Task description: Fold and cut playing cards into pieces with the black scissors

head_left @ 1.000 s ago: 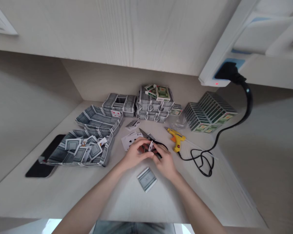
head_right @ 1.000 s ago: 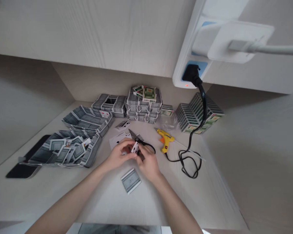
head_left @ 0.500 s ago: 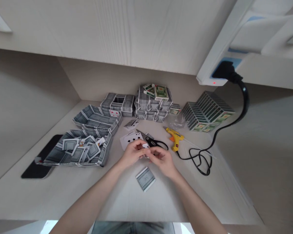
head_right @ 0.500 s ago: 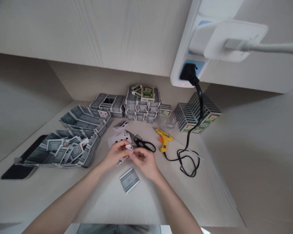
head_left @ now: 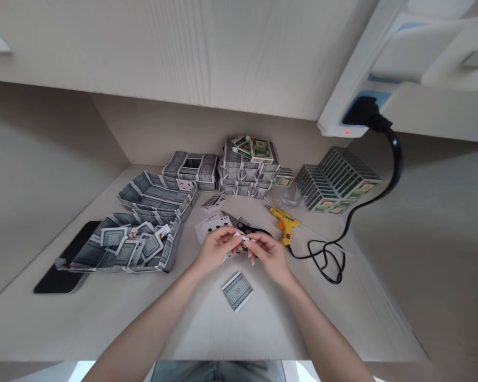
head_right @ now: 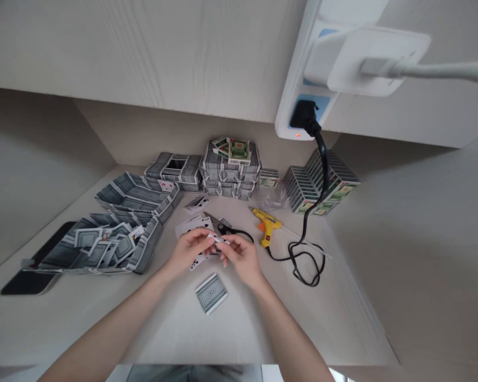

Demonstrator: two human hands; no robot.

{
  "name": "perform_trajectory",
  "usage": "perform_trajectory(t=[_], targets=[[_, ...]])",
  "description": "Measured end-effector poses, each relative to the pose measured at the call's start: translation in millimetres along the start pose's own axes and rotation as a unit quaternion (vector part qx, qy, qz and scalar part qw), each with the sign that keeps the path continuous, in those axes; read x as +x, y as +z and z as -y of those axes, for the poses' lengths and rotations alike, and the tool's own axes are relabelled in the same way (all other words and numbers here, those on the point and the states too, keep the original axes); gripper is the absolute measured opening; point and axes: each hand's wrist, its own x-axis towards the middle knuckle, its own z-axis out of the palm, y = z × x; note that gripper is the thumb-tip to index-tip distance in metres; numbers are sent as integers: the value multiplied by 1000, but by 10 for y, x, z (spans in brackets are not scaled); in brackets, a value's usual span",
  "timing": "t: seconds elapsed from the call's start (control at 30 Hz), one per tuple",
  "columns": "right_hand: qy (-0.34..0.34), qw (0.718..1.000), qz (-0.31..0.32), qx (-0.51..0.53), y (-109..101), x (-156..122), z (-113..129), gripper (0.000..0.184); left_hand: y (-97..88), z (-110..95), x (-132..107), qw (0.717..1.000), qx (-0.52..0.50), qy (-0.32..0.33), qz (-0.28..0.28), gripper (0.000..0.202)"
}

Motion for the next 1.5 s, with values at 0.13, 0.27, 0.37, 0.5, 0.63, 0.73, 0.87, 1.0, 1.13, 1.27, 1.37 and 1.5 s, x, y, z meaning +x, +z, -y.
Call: perform_trajectory(t=[0.13,0.27,0.37,0.5,0.63,0.73,0.87,1.0,1.13,1.27,1.37,1.5], targets=[[20,999,-3,41,-5,10,-11,25,-11,87,4,1000,5,-3,-4,25],[26,999,-13,36,-17,19,-27,25,-17,141,8,1000,14,-11,-15,26],[31,999,-15,39,-16,24,-30,26,-13,130,9,1000,17,-13,-18,26],[34,999,-17,39,-6,22,-26,26,-3,71,0,1000,21,-10,-13,24],[28,999,-14,20,1,15,-42,24,4,39,-11,999,41,0,-11,24],[20,1000,-2,-4,-5,11,-83,23,4,53,-14,998,64,4,-13,24],[14,999,13,-40,-22,3,-142,22,2,89,-13,996,89,11,-13,24],[18,994,41,-101,-29,-16,-165,21,-4,108,-14,991,134,20,-13,21],[-50,970,50,-231,-30,-37,-150,17,-18,118,-15,984,172,28,-34,20],[-122,927,70,-348,-27,-48,-122,17,-28,129,-10,982,182,31,-34,20],[-176,881,69,-434,-3,-55,-116,20,-29,136,-4,983,177,34,-44,20],[-180,881,59,-434,21,-67,-88,21,-23,107,12,991,123,26,-33,22]])
